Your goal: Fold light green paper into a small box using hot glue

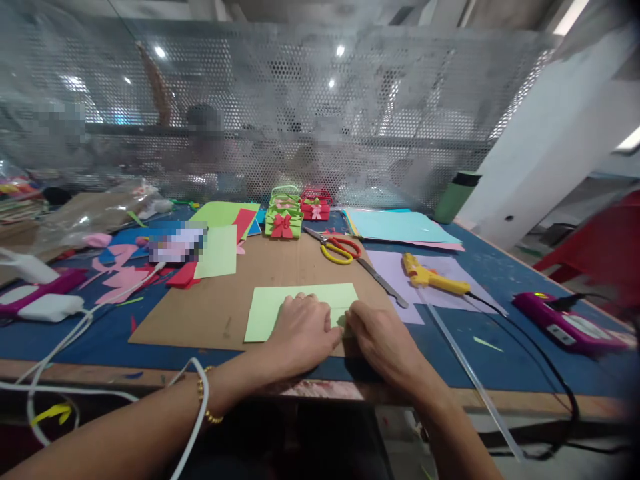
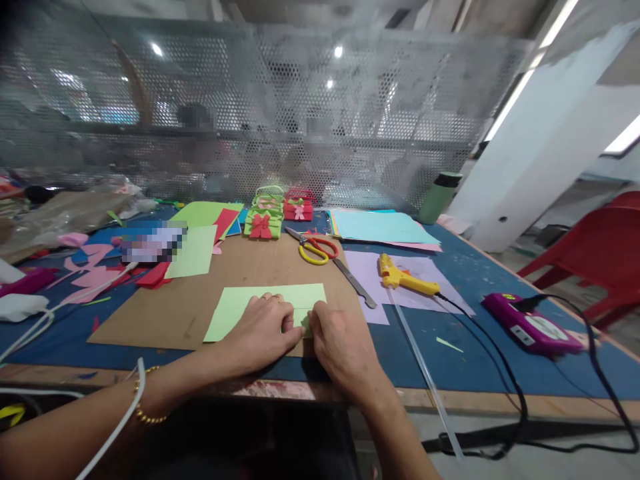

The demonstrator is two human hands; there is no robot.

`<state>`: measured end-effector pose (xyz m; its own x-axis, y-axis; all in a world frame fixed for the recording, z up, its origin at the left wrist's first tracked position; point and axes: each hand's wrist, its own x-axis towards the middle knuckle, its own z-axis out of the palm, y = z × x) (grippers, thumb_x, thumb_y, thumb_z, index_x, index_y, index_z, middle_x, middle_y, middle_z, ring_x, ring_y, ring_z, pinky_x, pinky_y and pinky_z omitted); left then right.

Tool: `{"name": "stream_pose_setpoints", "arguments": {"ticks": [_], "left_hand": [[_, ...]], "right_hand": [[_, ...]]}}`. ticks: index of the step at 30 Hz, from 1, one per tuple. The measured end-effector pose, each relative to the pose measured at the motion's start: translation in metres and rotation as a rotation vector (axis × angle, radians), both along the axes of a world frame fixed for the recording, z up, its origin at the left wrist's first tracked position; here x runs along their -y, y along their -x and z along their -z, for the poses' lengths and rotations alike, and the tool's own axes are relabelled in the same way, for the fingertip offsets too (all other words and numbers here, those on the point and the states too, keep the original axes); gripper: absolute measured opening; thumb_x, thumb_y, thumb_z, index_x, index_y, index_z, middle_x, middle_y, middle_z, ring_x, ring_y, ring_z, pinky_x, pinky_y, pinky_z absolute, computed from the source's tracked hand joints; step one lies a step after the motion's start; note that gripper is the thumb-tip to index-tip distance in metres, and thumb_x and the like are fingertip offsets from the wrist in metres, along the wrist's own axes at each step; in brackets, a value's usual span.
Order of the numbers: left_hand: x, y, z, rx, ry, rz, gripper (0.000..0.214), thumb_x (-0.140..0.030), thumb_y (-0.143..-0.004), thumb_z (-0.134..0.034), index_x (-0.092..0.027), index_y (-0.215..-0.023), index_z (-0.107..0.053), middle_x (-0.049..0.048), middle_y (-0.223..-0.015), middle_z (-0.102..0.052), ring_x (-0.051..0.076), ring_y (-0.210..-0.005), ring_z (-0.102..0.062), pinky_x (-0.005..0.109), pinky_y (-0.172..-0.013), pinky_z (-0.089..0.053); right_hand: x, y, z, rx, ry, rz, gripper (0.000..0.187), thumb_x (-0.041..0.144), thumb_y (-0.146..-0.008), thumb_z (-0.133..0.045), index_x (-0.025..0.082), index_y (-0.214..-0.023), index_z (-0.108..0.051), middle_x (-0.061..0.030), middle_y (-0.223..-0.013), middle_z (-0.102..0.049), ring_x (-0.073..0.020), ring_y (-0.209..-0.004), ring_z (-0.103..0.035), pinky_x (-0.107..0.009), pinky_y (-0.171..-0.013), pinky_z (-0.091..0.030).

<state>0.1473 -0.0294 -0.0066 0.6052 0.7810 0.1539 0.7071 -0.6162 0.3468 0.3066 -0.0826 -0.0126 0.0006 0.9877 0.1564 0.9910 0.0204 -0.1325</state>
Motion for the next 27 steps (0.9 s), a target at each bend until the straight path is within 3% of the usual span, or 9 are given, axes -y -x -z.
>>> {"name": "stream_pose_setpoints", "arguments": {"ticks": [8,15,21,27], "left_hand": [[0.004,0.0,0.005,0.021,-0.005,-0.017,0.023,-0.037,-0.085,-0.06,-0.021,-0.067,-0.058,0.0043,-0.082,-0.062,0.024,-0.089,-0.054,0.037,-0.076,-0.037],[0.003,0.011,-0.004,-0.021,0.036,0.058,0.017,-0.031,-0.089,-0.059,-0.02,-0.077,-0.056,0.0028,-0.089,-0.062,0.022,-0.093,-0.055,0.036,-0.081,-0.04],[0.001,0.027,-0.011,-0.045,0.067,0.085,0.013,-0.027,-0.092,-0.056,-0.019,-0.081,-0.054,0.0036,-0.092,-0.061,0.022,-0.093,-0.054,0.036,-0.082,-0.04],[-0.006,0.05,0.0,-0.031,0.084,0.078,0.013,-0.024,-0.091,-0.054,-0.021,-0.079,-0.049,0.0021,-0.091,-0.057,0.022,-0.09,-0.051,0.035,-0.08,-0.04]], "right_hand": [[-0.003,0.002,0.006,0.034,-0.014,0.019,0.024,0.023,-0.099,-0.041,0.019,-0.08,-0.054,-0.0071,-0.068,-0.068,-0.0173,-0.057,-0.055,-0.031,-0.055,-0.015],[-0.002,0.003,0.005,0.08,-0.037,0.013,0.025,0.024,-0.1,-0.04,0.02,-0.08,-0.055,-0.0055,-0.064,-0.067,-0.0169,-0.053,-0.053,-0.032,-0.055,-0.013],[-0.001,0.006,0.007,0.104,-0.06,0.03,0.028,0.026,-0.101,-0.037,0.021,-0.08,-0.055,-0.004,-0.064,-0.065,-0.0168,-0.054,-0.053,-0.032,-0.055,-0.014],[-0.001,0.007,0.007,0.118,-0.062,0.038,0.026,0.028,-0.1,-0.039,0.021,-0.08,-0.054,-0.0039,-0.063,-0.065,-0.0181,-0.055,-0.054,-0.031,-0.054,-0.015]]}}
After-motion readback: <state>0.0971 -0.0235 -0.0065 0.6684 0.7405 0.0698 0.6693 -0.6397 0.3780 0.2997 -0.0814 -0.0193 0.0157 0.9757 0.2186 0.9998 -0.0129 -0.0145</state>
